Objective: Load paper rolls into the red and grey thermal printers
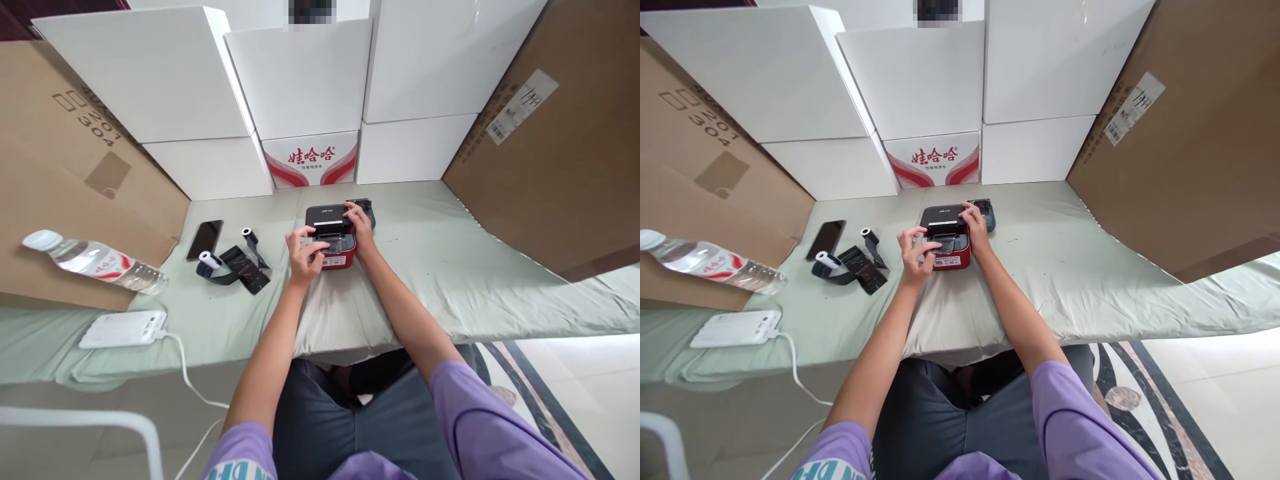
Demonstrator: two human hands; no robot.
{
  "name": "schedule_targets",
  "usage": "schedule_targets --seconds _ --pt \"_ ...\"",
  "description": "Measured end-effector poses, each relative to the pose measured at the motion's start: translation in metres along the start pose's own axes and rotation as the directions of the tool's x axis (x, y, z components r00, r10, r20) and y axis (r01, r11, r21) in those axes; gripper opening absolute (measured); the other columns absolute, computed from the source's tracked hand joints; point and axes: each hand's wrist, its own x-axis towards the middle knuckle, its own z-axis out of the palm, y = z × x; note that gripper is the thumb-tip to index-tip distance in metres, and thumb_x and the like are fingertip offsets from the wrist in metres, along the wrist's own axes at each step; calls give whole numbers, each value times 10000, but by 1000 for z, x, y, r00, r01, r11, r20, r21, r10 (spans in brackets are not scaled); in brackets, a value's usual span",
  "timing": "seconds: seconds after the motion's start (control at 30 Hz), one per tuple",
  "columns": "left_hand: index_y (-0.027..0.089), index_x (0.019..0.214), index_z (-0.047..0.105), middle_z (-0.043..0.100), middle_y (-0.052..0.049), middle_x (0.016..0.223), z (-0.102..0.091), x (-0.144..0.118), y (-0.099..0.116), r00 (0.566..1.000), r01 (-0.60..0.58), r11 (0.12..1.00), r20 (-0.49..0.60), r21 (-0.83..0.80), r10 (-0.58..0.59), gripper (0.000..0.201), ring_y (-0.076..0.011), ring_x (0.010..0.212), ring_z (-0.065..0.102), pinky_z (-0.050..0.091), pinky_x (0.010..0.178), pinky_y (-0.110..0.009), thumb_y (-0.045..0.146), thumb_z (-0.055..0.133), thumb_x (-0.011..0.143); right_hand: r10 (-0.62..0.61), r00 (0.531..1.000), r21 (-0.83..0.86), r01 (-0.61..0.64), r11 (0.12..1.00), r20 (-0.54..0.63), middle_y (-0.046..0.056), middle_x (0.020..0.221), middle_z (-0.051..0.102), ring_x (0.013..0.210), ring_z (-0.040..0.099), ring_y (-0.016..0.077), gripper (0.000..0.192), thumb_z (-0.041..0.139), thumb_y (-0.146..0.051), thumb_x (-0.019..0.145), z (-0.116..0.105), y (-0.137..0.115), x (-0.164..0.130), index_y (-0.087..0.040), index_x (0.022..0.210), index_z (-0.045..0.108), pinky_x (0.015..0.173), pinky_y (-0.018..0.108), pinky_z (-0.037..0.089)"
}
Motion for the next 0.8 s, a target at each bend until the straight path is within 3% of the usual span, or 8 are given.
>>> schedule_targets --seconds 0.07,0.17,0.23,0.37,0.47,0.57,0.8 --pt "283 878 836 569 -105 1331 0 -1 2 1000 7 1000 13 -27 -7 289 -316 1187 476 434 1038 -507 297 548 891 42 999 45 -44 998 25 34 1406 638 1386 526 264 230 590 -375 780 1 2 -2 -256 960 669 1244 463 349" --pt "275 877 834 557 -107 1337 -1 -2 7 1000 22 998 20 -57 -21 296 -317 1194 466 425 1048 -508 309 541 903 114 993 139 -119 983 42 33 1416 637 1390 531 260 513 585 -311 681 2 6 -2 -274 1190 629 1244 459 357" --pt "269 857 825 558 -106 1331 -3 -1 9 1000 27 996 0 -81 -27 302 -312 1185 474 432 1042 -498 298 528 903 138 989 163 -144 976 45 47 1430 629 1423 505 262 604 589 -303 647 2 7 -2 -265 1249 603 1260 451 339" --pt "270 974 792 555 -104 1323 0 2 6 993 86 983 -70 -164 -98 328 -291 1216 490 428 1087 -474 277 472 903 152 986 166 -161 973 69 46 1485 594 1473 458 256 699 578 -297 627 2 4 -1 -270 1325 561 1282 448 309" --pt "259 1141 724 536 -107 1322 7 8 -3 963 216 940 -102 -264 -250 358 -268 1304 483 391 1151 -443 298 444 921 152 984 160 -165 973 94 44 1500 583 1453 479 262 720 570 -283 625 1 1 -2 -280 1344 546 1273 462 329" --pt "245 1214 674 515 -111 1334 15 13 -12 925 323 868 -66 -376 -373 367 -249 1310 504 439 1088 -381 348 479 921 144 983 150 -160 976 113 54 1501 580 1438 488 265 729 581 -274 629 0 -3 -2 -275 1357 540 1268 462 335" --pt "239 1219 684 577 -79 1284 26 12 -21 904 360 800 -32 -480 -426 398 -214 1150 577 480 978 -319 278 540 850 99 982 138 -122 983 159 75 1520 556 1467 451 259 766 599 -264 635 -3 -4 -3 -240 1396 518 1285 433 292"
